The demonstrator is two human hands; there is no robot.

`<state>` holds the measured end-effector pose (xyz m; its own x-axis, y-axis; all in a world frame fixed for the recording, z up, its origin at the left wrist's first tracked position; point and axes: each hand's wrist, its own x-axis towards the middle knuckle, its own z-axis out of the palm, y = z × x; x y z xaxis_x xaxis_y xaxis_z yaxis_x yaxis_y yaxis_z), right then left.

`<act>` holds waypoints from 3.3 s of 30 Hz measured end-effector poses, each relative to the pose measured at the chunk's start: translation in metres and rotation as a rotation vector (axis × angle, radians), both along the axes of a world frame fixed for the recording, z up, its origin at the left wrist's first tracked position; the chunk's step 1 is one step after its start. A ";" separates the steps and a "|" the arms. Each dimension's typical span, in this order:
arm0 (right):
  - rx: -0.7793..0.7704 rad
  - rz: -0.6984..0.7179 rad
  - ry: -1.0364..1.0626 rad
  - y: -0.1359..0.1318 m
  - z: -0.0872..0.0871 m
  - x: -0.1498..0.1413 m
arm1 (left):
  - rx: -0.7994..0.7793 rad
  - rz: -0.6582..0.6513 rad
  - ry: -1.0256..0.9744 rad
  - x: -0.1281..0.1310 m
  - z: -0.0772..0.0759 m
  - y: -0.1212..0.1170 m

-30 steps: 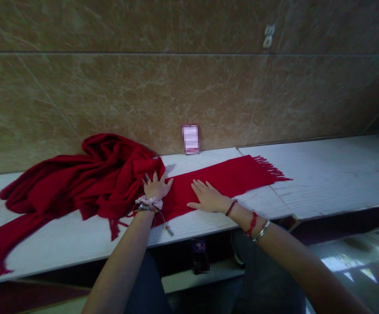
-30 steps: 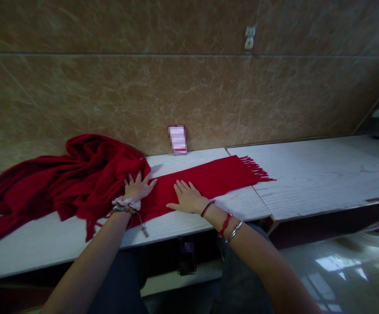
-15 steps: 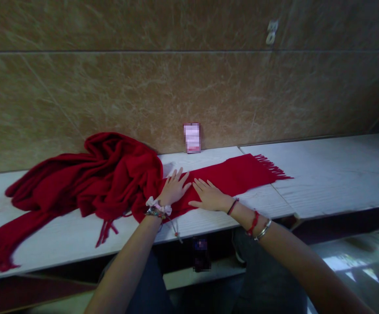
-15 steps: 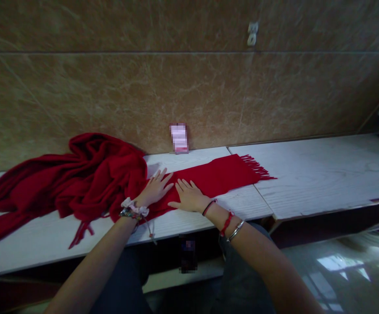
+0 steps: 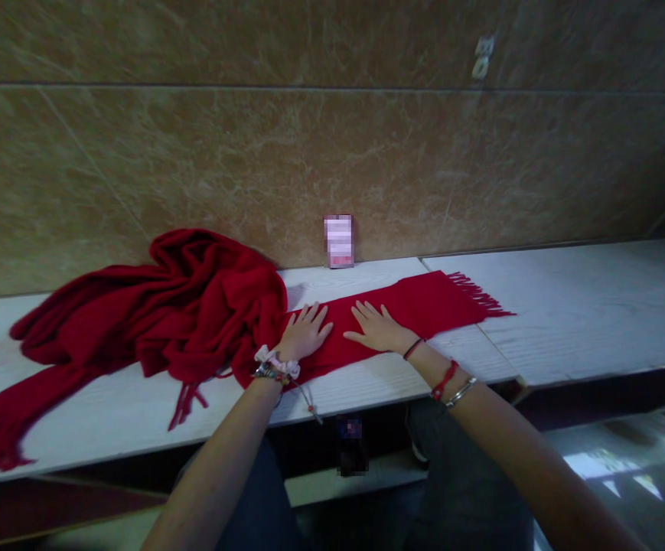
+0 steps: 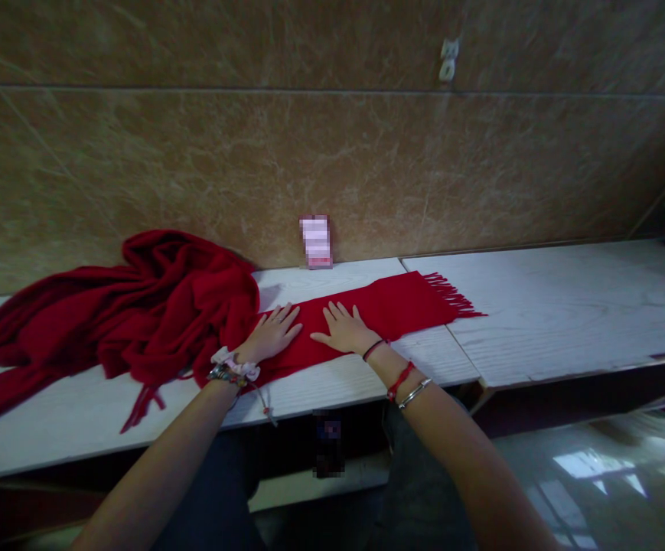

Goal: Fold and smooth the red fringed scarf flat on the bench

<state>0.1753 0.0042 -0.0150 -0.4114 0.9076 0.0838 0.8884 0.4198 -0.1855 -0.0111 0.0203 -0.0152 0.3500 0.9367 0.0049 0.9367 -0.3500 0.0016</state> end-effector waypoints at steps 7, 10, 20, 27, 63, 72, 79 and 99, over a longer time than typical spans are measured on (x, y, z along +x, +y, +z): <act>-0.058 -0.032 -0.053 0.004 -0.003 0.026 | -0.050 0.033 0.003 -0.001 0.005 -0.003; -0.026 -0.071 -0.112 0.005 -0.005 0.047 | -0.083 0.056 -0.001 -0.003 0.007 -0.004; 0.171 0.023 -0.053 0.001 -0.007 0.053 | 0.146 -0.147 -0.049 0.009 0.003 -0.017; 0.136 -0.022 -0.140 0.004 -0.008 0.069 | 0.012 -0.137 -0.033 0.010 -0.004 -0.021; 0.060 0.107 -0.121 -0.029 0.019 0.130 | 0.023 -0.660 -0.033 0.026 0.026 -0.049; 0.010 0.255 -0.041 -0.039 0.025 0.096 | 0.099 -0.610 -0.085 0.028 0.017 -0.046; 0.169 0.198 -0.109 -0.035 0.017 0.077 | 0.137 -0.483 -0.085 0.033 0.013 -0.045; 0.223 0.153 -0.244 -0.031 0.023 0.101 | 0.282 -0.580 0.050 0.039 0.018 -0.051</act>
